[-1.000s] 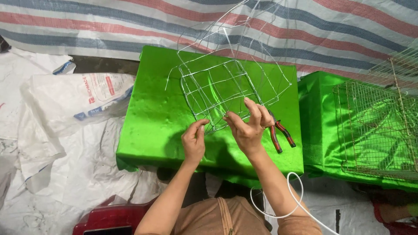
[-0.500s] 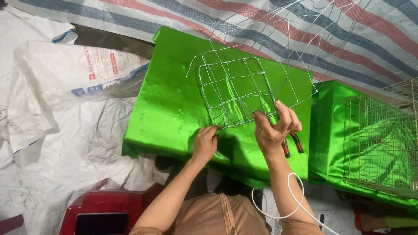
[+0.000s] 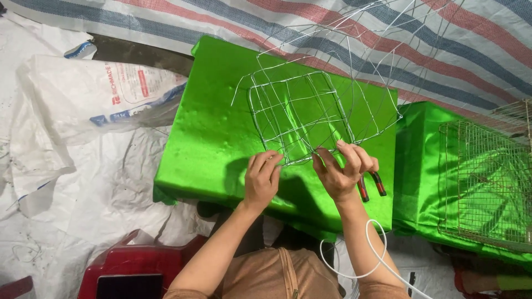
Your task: Joining wire mesh sections using thin wire and pliers to assemble a cage structure.
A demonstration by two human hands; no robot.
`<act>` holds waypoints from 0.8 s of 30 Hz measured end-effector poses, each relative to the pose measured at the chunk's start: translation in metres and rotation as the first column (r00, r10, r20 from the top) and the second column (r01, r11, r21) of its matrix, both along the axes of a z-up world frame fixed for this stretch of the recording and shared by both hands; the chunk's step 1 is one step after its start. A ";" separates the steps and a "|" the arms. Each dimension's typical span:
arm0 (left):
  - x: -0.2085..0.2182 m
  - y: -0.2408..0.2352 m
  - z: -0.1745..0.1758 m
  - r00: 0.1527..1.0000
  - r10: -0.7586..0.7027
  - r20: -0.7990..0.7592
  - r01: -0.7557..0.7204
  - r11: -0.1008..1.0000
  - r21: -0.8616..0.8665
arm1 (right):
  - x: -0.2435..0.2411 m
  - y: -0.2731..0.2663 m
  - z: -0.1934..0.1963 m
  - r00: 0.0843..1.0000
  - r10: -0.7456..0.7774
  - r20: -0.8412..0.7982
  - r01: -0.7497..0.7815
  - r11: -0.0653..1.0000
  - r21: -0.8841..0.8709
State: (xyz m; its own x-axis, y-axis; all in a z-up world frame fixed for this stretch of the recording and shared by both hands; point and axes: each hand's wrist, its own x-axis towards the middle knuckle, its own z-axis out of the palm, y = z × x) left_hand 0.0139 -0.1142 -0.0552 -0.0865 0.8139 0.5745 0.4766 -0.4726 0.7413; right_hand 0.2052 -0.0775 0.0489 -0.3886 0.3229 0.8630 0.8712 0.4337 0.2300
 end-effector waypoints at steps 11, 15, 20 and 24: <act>0.009 0.063 0.047 0.983 0.128 -0.129 -0.057 0.892 0.447 | 0.014 0.006 -0.011 0.996 0.089 0.025 -0.090 0.995 0.039; 0.003 0.051 0.051 0.989 0.059 0.137 -0.093 0.961 0.261 | 0.007 0.006 -0.003 0.998 0.060 0.013 -0.060 0.998 0.019; 0.022 0.014 0.059 0.936 -0.103 0.337 0.143 0.985 -0.096 | 0.008 0.003 -0.021 0.989 0.082 -0.125 -0.086 0.996 -0.022; 0.032 0.014 0.070 0.852 -0.204 0.483 0.327 0.926 -0.187 | 0.018 -0.007 -0.038 0.924 0.074 -0.375 -0.115 0.989 -0.089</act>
